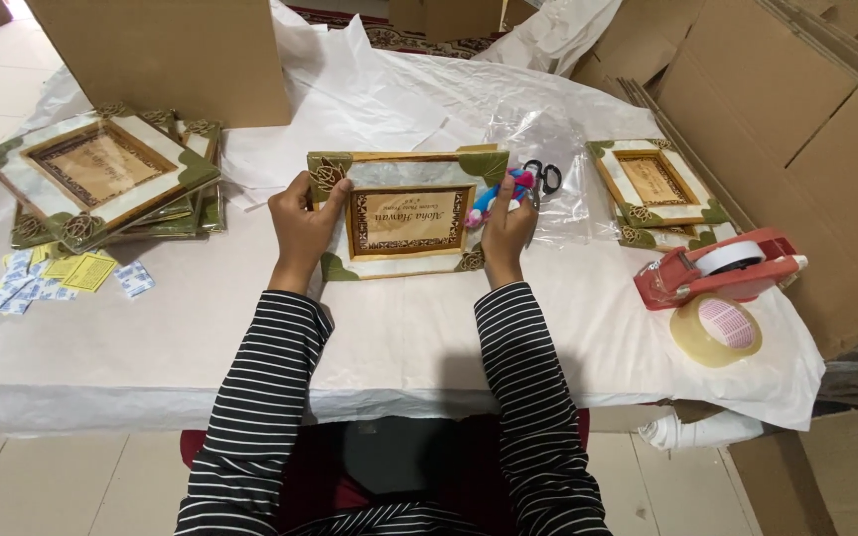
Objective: Applying labels to the back of picture frames and using a colorful applicator tool to mark or clean them.
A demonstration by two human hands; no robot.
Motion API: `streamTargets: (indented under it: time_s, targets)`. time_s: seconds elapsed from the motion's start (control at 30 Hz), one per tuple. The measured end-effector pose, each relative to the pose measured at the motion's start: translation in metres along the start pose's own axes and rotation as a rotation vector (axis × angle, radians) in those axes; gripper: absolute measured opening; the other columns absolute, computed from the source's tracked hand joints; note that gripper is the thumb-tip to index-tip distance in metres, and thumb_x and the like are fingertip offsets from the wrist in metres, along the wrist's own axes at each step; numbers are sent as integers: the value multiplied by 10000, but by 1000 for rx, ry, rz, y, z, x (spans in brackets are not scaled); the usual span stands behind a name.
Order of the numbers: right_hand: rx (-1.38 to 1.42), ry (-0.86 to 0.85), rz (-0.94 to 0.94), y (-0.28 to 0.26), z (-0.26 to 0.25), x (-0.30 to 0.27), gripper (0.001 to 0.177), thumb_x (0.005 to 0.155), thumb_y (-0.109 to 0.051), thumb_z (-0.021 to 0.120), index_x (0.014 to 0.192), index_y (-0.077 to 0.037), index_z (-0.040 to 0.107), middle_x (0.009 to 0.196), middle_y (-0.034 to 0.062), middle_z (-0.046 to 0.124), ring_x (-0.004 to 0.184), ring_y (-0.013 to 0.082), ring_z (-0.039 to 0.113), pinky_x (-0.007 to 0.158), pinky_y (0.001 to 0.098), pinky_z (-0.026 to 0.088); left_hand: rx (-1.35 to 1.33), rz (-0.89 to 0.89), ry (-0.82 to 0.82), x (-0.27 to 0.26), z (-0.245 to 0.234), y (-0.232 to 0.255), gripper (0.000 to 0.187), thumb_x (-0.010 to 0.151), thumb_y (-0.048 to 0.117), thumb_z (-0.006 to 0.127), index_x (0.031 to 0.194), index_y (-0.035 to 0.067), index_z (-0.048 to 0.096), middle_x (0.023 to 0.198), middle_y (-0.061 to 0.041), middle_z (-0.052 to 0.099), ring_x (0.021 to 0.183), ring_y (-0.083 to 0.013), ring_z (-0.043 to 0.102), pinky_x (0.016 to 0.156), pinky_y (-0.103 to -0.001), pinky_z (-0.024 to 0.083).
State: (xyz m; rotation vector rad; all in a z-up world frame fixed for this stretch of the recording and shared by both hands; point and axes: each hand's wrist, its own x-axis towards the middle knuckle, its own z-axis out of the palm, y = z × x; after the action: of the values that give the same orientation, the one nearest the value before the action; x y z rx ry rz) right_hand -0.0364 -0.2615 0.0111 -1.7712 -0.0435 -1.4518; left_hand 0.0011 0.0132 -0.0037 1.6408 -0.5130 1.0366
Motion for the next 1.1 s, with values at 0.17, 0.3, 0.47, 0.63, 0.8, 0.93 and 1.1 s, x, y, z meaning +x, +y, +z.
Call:
streamTargets:
  time_s: [0.17, 0.3, 0.47, 0.63, 0.8, 0.93, 1.1]
  targets:
    - [-71, 2, -92, 50, 17, -16, 371, 1060, -344, 575, 1094, 25, 568, 929, 290, 597, 911, 512, 594, 864, 506, 477, 0, 13, 8, 3, 0, 6, 487, 966, 297, 854, 679, 89, 521, 437, -69, 429, 402, -137, 370, 451, -271, 317]
    - [-48, -110, -183, 76, 32, -23, 628, 999, -355, 691, 1408, 54, 448, 1243, 290, 560, 1164, 495, 578, 1044, 540, 433, -25, 24, -1, 4, 0, 10, 480, 979, 309, 831, 684, 99, 516, 440, -64, 414, 416, -120, 354, 459, -267, 310]
    - [112, -223, -220, 30, 17, -15, 713, 1044, -358, 590, 1550, 29, 271, 1493, 303, 401, 1420, 452, 406, 1217, 520, 277, -31, 24, -4, 4, 0, 7, 465, 987, 292, 823, 684, 101, 527, 441, -55, 434, 403, -133, 369, 456, -265, 322]
    - [116, -283, -195, 19, 10, -13, 874, 982, -603, 563, 1583, -44, 262, 1521, 226, 400, 1421, 387, 438, 1225, 486, 289, -70, 18, -6, 3, 1, 7, 458, 997, 271, 811, 686, 102, 521, 452, -49, 439, 429, -121, 365, 463, -272, 325]
    - [149, -290, -137, 13, 8, -10, 814, 999, -618, 487, 1573, -89, 256, 1541, 208, 389, 1450, 362, 422, 1241, 453, 274, -56, 31, -3, 4, 0, 11, 479, 1001, 283, 800, 675, 110, 494, 449, -49, 412, 425, -140, 373, 471, -276, 334]
    - [150, -300, -133, 17, 10, -10, 783, 1002, -562, 499, 1570, -80, 259, 1545, 204, 393, 1458, 357, 413, 1248, 454, 264, -34, 40, 11, -1, 2, -5, 483, 990, 283, 808, 676, 105, 488, 453, -62, 402, 424, -154, 382, 470, -286, 334]
    - [102, -268, -133, 27, 12, -13, 598, 1042, -356, 516, 1526, -53, 338, 1484, 183, 438, 1413, 368, 466, 1230, 467, 302, -28, 25, 12, 0, 2, 0, 512, 997, 326, 795, 660, 111, 475, 441, -56, 394, 407, -162, 385, 471, -279, 334]
